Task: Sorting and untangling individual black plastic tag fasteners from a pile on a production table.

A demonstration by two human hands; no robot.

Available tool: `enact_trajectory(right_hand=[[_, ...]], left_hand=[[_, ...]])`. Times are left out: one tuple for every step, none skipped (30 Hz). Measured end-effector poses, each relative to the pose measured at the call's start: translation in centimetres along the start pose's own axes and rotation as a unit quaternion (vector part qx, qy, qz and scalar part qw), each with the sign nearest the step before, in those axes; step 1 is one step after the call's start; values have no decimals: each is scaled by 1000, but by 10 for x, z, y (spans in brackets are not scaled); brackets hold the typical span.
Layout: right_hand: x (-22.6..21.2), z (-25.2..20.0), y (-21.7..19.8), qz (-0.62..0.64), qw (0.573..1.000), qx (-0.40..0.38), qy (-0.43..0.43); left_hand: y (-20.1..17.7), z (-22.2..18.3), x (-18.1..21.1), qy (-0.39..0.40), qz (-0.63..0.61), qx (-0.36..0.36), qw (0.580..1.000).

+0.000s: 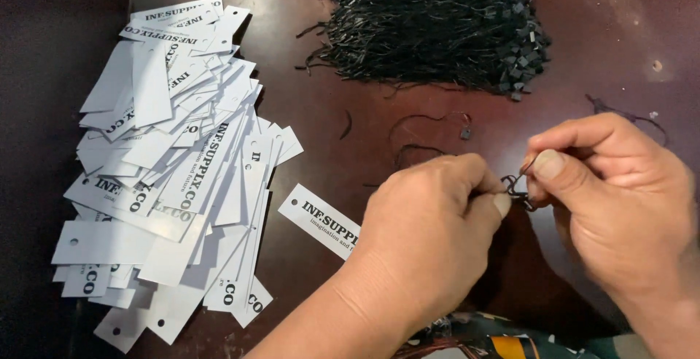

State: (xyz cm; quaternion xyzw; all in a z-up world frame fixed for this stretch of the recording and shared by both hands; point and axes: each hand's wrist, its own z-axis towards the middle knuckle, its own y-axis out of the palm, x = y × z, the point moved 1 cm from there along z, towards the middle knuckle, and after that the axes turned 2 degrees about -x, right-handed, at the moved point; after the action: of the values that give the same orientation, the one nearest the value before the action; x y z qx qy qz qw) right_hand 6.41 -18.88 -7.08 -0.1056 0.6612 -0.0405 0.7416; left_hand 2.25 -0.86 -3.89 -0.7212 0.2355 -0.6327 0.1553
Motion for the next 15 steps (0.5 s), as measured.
enact_trajectory(right_hand=[[-3,0,4,1,1000,0,0],[-5,-1,8,-87,995,5,39],[-8,-1,12,-173,982,9,78],[1,-3,8,-172,982,9,76],[10,-7,5,-214,975,-13,54],[20,-10,1,-254,966,-36,31],[17,-10,3,-254,966,-35,35],[15,-10,4,-254,966,-23,31],[11,-8,5,-254,967,-9,23],[13,-6,5,-254,967,-7,22],[15,-6,4,-200,980,-3,19],[18,-6,4,-146,989,1,16],[16,-7,4,-146,989,3,19],[15,-8,5,-154,987,7,35],[12,-8,6,-162,986,11,49]], left_hand=[[4,-1,-8,0,0,1,1000],[7,-2,-13,97,136,89,982],[10,-4,-18,195,266,170,929],[9,-4,-17,196,267,171,928],[9,-4,-17,175,296,135,929],[9,-5,-17,154,324,99,928],[10,-5,-17,154,324,95,928],[11,-5,-18,123,281,83,948],[11,-3,-18,94,238,73,964],[-6,-3,3,96,239,73,964],[-21,-4,20,-69,69,-9,995],[-35,-5,38,-230,-104,-94,963],[-30,-5,32,-231,-102,-97,963],[-26,-5,27,-230,-265,-93,932],[-22,-5,23,-222,-420,-84,876]])
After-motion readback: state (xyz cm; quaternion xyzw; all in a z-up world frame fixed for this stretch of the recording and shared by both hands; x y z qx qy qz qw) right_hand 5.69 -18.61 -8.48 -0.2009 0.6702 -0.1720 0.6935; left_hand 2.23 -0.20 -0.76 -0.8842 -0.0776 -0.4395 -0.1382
